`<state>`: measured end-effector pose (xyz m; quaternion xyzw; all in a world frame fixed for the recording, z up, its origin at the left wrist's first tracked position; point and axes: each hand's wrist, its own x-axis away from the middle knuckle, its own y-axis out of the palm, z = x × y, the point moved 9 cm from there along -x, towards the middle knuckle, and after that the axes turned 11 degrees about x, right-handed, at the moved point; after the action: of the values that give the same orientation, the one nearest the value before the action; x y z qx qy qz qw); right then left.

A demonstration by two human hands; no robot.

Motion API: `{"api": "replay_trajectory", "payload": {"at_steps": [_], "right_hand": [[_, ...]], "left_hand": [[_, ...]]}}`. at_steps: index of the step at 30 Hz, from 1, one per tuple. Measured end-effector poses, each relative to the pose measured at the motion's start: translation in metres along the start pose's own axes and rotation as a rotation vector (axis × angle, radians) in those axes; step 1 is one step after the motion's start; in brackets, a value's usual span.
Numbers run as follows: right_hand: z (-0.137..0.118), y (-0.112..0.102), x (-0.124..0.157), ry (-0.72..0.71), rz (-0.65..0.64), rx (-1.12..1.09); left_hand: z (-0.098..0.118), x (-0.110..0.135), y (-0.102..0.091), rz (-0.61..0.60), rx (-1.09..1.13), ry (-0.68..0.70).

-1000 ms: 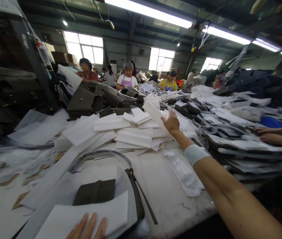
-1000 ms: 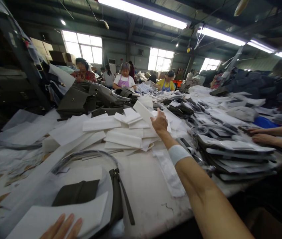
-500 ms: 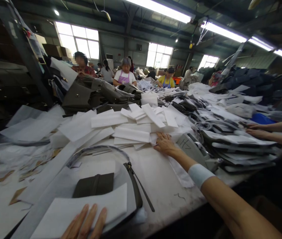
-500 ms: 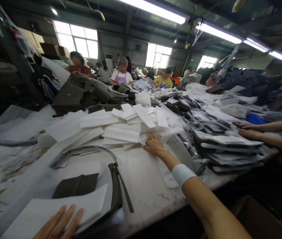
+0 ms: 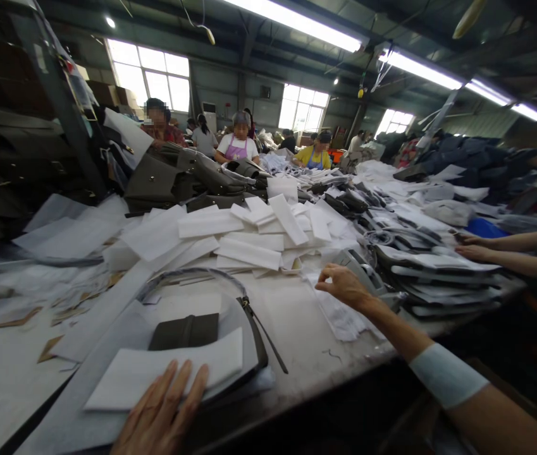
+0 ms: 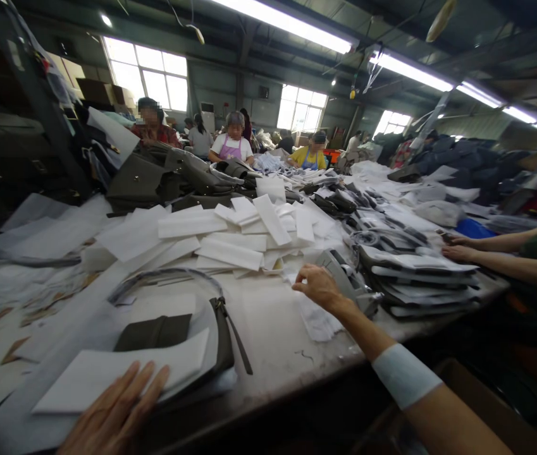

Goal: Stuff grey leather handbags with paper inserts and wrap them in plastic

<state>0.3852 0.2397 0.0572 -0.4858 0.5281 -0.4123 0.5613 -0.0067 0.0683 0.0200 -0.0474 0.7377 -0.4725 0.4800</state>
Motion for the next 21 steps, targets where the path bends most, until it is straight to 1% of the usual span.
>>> {"api": "replay_trajectory", "payload": {"at_steps": [2,4,7,9,12,18,19,21], "right_hand": [[0.01,0.011,0.021,0.035,-0.015,-0.038],[0.018,0.027,0.036,0.065,-0.027,-0.081],[0.026,0.045,0.049,0.101,-0.014,-0.142],[0.029,0.048,0.053,0.109,0.014,-0.175],[0.029,0.04,0.056,0.112,0.05,-0.23],[0.026,0.009,0.062,0.14,0.089,-0.371],[0.024,0.004,0.062,0.149,0.083,-0.428],[0.015,-0.007,0.064,0.158,0.068,-0.613]], "left_hand": [[0.004,-0.006,-0.003,0.006,-0.021,0.008],[0.008,-0.012,-0.003,0.021,-0.034,0.002],[0.018,-0.02,0.002,0.041,-0.042,-0.003],[0.023,-0.023,0.006,0.058,-0.039,-0.007],[0.026,-0.024,0.008,0.086,-0.027,-0.015],[0.027,-0.026,0.008,0.074,-0.057,-0.024],[0.028,-0.026,0.008,0.075,-0.06,-0.024],[0.028,-0.026,0.009,0.079,-0.058,-0.028]]}}
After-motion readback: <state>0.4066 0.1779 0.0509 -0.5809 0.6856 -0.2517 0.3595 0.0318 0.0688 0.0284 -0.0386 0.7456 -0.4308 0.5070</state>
